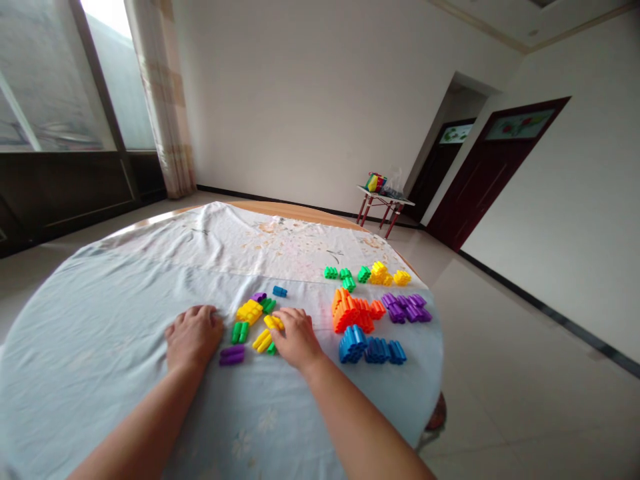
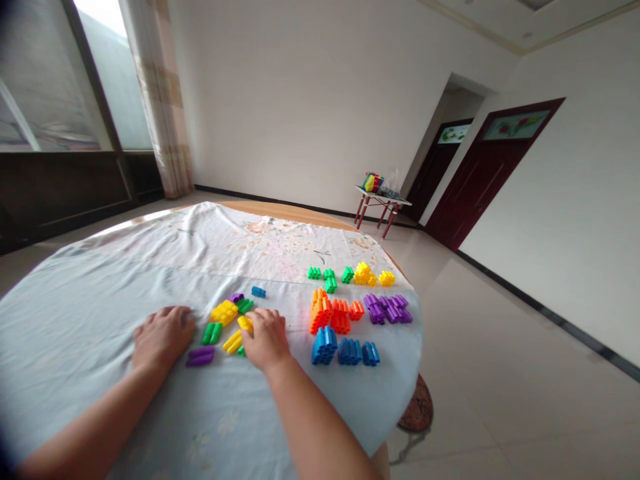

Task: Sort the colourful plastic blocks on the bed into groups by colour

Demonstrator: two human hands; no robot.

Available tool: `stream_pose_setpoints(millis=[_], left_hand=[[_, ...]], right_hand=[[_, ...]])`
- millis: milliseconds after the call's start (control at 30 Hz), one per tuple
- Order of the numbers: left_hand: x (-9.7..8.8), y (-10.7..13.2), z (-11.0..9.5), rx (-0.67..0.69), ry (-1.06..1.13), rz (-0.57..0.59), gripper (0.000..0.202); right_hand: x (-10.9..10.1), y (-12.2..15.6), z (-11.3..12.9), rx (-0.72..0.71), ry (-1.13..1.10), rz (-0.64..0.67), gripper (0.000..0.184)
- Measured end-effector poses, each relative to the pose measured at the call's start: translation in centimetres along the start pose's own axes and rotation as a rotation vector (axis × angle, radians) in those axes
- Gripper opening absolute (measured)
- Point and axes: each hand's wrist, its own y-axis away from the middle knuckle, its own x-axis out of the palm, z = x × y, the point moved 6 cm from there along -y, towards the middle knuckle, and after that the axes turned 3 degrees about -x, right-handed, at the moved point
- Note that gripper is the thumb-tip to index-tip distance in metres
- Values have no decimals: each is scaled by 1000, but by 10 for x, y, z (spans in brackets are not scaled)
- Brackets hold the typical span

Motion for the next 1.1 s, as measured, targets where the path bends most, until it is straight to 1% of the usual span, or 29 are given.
stream_pose_setpoints(millis=[100,167,267,433,533,633,700,767,967,1100], left_hand=[[0,0,-1,-2,-1,-4,43],[0,0,-1,-3,0,-5,43],[0,0,0,-4,-2,-9,42],[2,1,2,-5,-12,-30,41],[4,0,3,1,-17,-37,41],[5,0,3,5,-16,-39,41],[5,0,3,4,-12,-38,41],[4,0,3,2,-5,-36,41],[2,0,3,-3,11,-19,42],[0,1,3,-2,13,-3,43]], right_hand=[[5,-7,-5,42,16,0,30],[8,-11,-4,44,14,-2,31],[15,-21,7,5,13,13,31],[37,-41,28,-78,51,91,35],[48,-49,30,-57,94,127,37],[51,-50,27,-17,119,145,33],[48,-47,25,-11,111,149,30],[41,-43,22,-20,68,145,31],[4,-20,5,-67,-146,65,57],[-15,0,-4,-106,-189,101,61]])
